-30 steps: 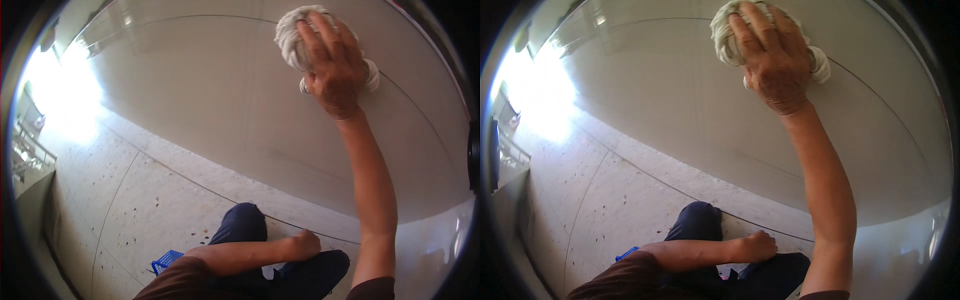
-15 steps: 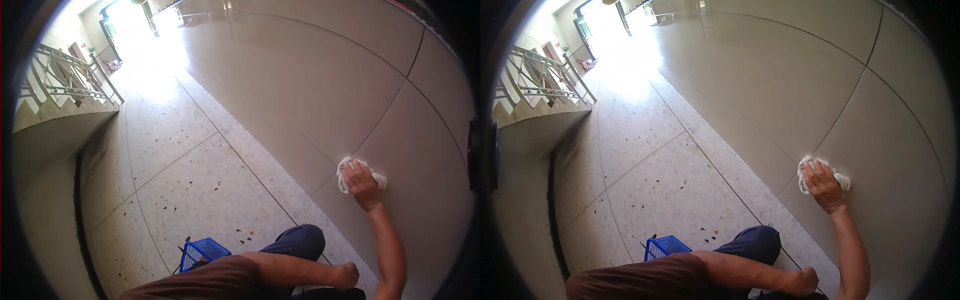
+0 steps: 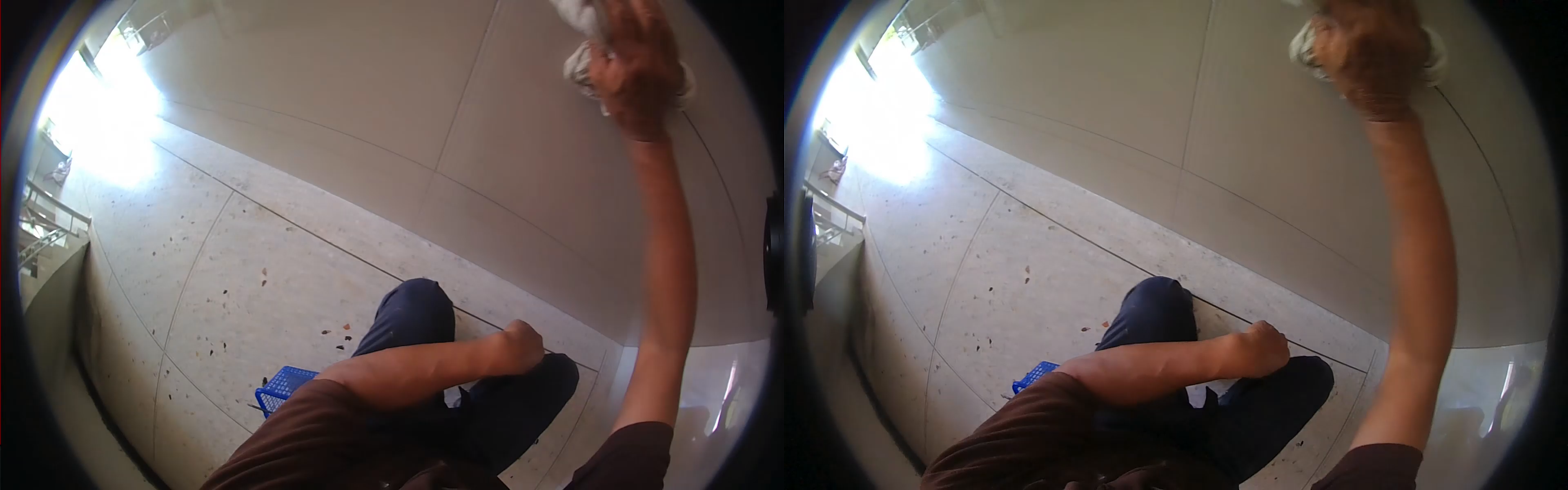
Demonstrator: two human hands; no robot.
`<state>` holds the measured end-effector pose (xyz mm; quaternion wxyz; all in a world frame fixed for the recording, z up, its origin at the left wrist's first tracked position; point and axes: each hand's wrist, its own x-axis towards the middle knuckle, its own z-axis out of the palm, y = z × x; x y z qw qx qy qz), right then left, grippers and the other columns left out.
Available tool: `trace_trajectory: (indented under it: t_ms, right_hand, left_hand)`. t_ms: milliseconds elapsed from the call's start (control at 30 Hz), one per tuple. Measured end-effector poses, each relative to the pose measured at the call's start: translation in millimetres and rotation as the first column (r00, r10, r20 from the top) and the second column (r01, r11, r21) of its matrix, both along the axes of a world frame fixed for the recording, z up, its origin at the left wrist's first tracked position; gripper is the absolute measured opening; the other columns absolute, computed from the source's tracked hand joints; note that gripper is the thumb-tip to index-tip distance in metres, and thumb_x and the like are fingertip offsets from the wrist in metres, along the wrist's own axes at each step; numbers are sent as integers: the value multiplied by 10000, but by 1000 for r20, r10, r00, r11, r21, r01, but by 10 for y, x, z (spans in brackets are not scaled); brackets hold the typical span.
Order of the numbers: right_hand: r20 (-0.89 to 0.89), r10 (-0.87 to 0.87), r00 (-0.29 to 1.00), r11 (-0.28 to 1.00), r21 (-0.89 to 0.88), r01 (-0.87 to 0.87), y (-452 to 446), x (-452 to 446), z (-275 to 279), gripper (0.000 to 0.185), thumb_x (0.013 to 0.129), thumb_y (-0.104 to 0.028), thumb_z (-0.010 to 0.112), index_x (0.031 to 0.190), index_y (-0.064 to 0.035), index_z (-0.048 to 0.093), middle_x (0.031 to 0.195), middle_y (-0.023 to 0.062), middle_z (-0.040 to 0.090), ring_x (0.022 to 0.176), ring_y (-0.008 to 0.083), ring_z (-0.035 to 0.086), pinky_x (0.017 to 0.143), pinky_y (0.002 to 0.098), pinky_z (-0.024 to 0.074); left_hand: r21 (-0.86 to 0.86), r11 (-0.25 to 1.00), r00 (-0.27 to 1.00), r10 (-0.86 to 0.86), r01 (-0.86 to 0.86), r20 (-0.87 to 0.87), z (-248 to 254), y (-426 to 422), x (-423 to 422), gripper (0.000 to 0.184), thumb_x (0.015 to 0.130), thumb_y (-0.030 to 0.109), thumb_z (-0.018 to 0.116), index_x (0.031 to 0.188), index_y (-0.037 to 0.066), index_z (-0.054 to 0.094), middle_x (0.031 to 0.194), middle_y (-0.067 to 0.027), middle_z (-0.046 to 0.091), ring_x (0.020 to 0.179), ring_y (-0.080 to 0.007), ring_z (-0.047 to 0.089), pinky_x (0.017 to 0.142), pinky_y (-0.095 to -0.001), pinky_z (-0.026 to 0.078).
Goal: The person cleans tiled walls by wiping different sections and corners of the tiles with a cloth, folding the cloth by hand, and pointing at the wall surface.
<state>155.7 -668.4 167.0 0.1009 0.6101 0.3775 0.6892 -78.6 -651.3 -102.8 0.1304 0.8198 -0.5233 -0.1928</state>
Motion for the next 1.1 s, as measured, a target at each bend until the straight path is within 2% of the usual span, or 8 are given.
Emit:
trace_trajectory:
  t_ms: [67, 200, 333, 600, 833, 867, 967, 1100]
  right_hand:
    - [-234, -124, 964, 992, -56, 114, -4, -82, -395, 710, 736, -67, 668, 1435, -144, 567, 1438, 29, 582, 1288, 267, 565, 1108, 430, 449]
    - [-427, 26, 904, 952, -265, -153, 67, -69, -1559, 523, 881, -116, 645, 1398, -138, 569, 1449, 29, 559, 1337, 256, 527, 1137, 402, 443]
    - [-623, -116, 773, 855, -459, -241, -133, -155, -2574, 413, 950, -131, 607, 1361, -151, 576, 1482, 34, 542, 1377, 266, 500, 1154, 405, 433]
    - [-258, -110, 960, 895, -446, -18, -509, -193, -1050, 464, 885, -165, 676, 1346, -168, 628, 1374, 30, 634, 1259, 244, 604, 1099, 406, 480]
    - [-107, -19, 994, 998, -58, 13, -421, -178, -307, 496, 893, -202, 614, 1370, -69, 595, 1426, 181, 578, 1341, 375, 529, 1135, 502, 412]
    - [43, -29, 999, 979, -201, 37, -614, 155, -441, 523, 925, -299, 609, 1399, -78, 574, 1421, 188, 578, 1344, 377, 525, 1133, 503, 415]
    - [-350, -109, 930, 971, -237, 25, -390, -194, -1378, 557, 834, -152, 657, 1389, -161, 609, 1387, 47, 616, 1292, 267, 562, 1104, 418, 444]
    - [-619, -147, 772, 887, -429, -174, -356, -230, -2797, 409, 941, -145, 621, 1348, -178, 620, 1470, 4, 550, 1377, 237, 500, 1168, 384, 410]
  left_hand:
    - [-40, 999, 1000, -5, 5, -13, -60, -11, 10, 185, 841, 150, 657, 924, 49, 788, 982, -172, 766, 924, -309, 755, 729, -422, 596]
    - [-79, 997, 999, 18, -21, -35, -99, -10, 10, 173, 815, 118, 666, 901, 20, 779, 942, -204, 758, 887, -338, 758, 707, -432, 600]
    - [-75, 997, 1000, -6, 4, -30, -122, -11, 43, 174, 823, 127, 656, 893, 20, 773, 924, -218, 753, 868, -349, 757, 710, -448, 600]
    - [-77, 996, 999, 34, -35, -12, -58, -15, 19, 145, 795, 89, 682, 889, 36, 778, 927, -192, 760, 895, -327, 759, 702, -441, 605]
    - [-89, 996, 998, 5, -10, -56, -35, -37, -24, 151, 805, 132, 688, 893, 59, 786, 955, -170, 767, 907, -314, 756, 739, -427, 598]
    - [-72, 997, 998, -1, -3, -62, -18, -44, -23, 162, 812, 138, 685, 907, 56, 788, 964, -169, 767, 914, -313, 755, 742, -425, 597]
    - [-51, 998, 996, 20, -25, -88, -44, -80, 3, 183, 825, 147, 679, 935, 52, 790, 982, -163, 768, 924, -307, 755, 749, -419, 593]
    - [14, 999, 998, 35, -34, -53, -134, -125, 35, 204, 837, 155, 678, 972, 54, 792, 1005, -146, 770, 934, -290, 755, 743, -407, 590]
